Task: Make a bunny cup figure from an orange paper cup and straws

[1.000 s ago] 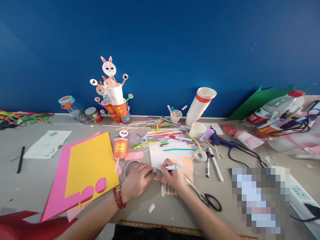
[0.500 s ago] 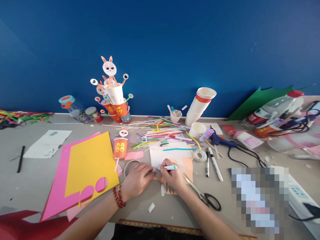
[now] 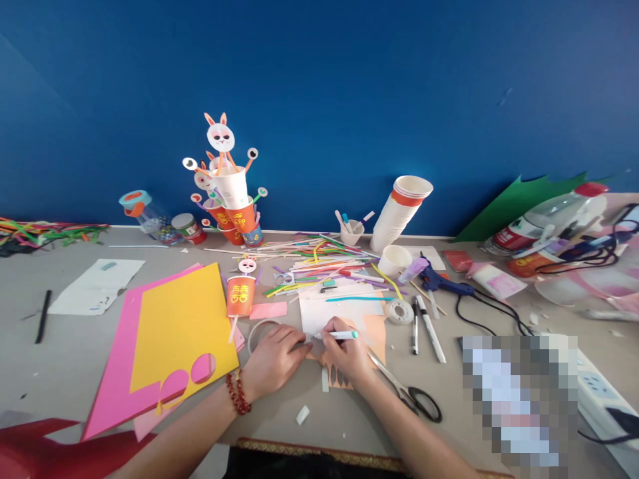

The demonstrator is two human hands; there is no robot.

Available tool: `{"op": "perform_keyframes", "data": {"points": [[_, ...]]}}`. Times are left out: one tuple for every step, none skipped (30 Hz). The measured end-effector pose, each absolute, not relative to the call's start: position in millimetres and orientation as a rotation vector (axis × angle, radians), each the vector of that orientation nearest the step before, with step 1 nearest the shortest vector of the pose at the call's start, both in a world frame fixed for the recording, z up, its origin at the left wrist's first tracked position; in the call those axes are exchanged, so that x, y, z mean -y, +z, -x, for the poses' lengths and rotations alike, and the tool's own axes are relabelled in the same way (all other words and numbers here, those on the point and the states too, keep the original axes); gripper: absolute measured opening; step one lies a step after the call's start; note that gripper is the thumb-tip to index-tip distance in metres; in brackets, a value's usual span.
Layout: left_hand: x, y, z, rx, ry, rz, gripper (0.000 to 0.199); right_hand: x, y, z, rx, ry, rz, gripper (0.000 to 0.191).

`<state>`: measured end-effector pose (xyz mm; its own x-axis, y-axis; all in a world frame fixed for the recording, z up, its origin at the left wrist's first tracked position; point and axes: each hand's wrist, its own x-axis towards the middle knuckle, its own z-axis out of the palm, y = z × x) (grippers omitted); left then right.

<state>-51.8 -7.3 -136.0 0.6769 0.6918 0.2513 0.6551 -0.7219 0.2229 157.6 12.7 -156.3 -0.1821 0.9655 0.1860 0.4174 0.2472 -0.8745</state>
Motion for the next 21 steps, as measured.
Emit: {"op": "perform_keyframes", "data": {"points": [[7.2,-135.5,51.6,-1.117,0.488,-2.770,0.024,-12.7,-156.1,-157.4,1.744,0.891,1.274,0.018],[7.1,-134.9,51.3,-1.117,0.487,-2.768,0.024,-12.6,-156.0,-157.2,1.746,0.895,1.270,0.018],[7.0,-134.3,51.2,-1.114,0.487,-2.765,0.024,-12.5,-155.8,-157.1,1.745,0.896,1.269,0.018],[6.9,-133.7,51.1,-1.111,0.485,-2.763,0.024,-12.4,-155.8,-157.0,1.743,0.897,1.269,0.018],[6.9,-133.2,51.1,-1.110,0.485,-2.759,0.024,-12.2,-155.8,-156.9,1.743,0.898,1.270,0.018],[6.9,-132.8,51.2,-1.108,0.483,-2.756,0.024,-12.0,-155.9,-156.8,1.744,0.900,1.271,0.018],[6.9,-132.6,51.3,-1.107,0.482,-2.752,0.024,-11.9,-156.1,-156.7,1.746,0.902,1.272,0.019],[6.9,-132.4,51.5,-1.108,0.482,-2.749,0.024,-11.7,-156.4,-156.6,1.749,0.904,1.273,0.019],[7.0,-132.3,51.8,-1.106,0.485,-2.746,0.024,-11.6,-156.7,-156.5,1.752,0.907,1.275,0.019],[7.1,-132.2,52.0,-1.103,0.488,-2.743,0.025,-11.6,-156.9,-156.4,1.756,0.910,1.279,0.018],[7.1,-132.3,52.2,-1.100,0.496,-2.740,0.025,-11.7,-157.1,-156.3,1.759,0.913,1.283,0.018],[7.1,-132.3,52.4,-1.097,0.504,-2.736,0.024,-11.7,-157.3,-156.2,1.763,0.915,1.287,0.018],[7.1,-132.3,52.5,-1.094,0.514,-2.731,0.024,-11.8,-157.3,-156.1,1.767,0.918,1.290,0.018],[7.1,-132.2,52.5,-1.094,0.524,-2.727,0.024,-11.9,-157.2,-156.1,1.771,0.921,1.292,0.018],[7.0,-132.1,52.5,-1.097,0.533,-2.724,0.023,-11.9,-157.0,-156.2,1.775,0.925,1.293,0.018],[7.0,-131.9,52.4,-1.101,0.539,-2.724,0.024,-11.9,-156.7,-156.3,1.781,0.929,1.293,0.018],[7.0,-131.7,52.2,-1.103,0.541,-2.724,0.024,-11.9,-156.2,-156.4,1.787,0.933,1.290,0.018],[7.0,-131.4,52.0,-1.106,0.541,-2.724,0.024,-11.8,-155.6,-156.6,1.794,0.938,1.288,0.018],[7.0,-131.0,51.7,-1.106,0.541,-2.724,0.024,-11.7,-155.0,-156.7,1.803,0.943,1.284,0.018],[7.1,-130.7,51.5,-1.105,0.540,-2.723,0.024,-11.7,-154.3,-156.8,1.811,0.946,1.281,0.018],[7.2,-130.4,51.2,-1.106,0.541,-2.722,0.024,-11.7,-153.7,-156.8,1.820,0.948,1.279,0.017]]}}
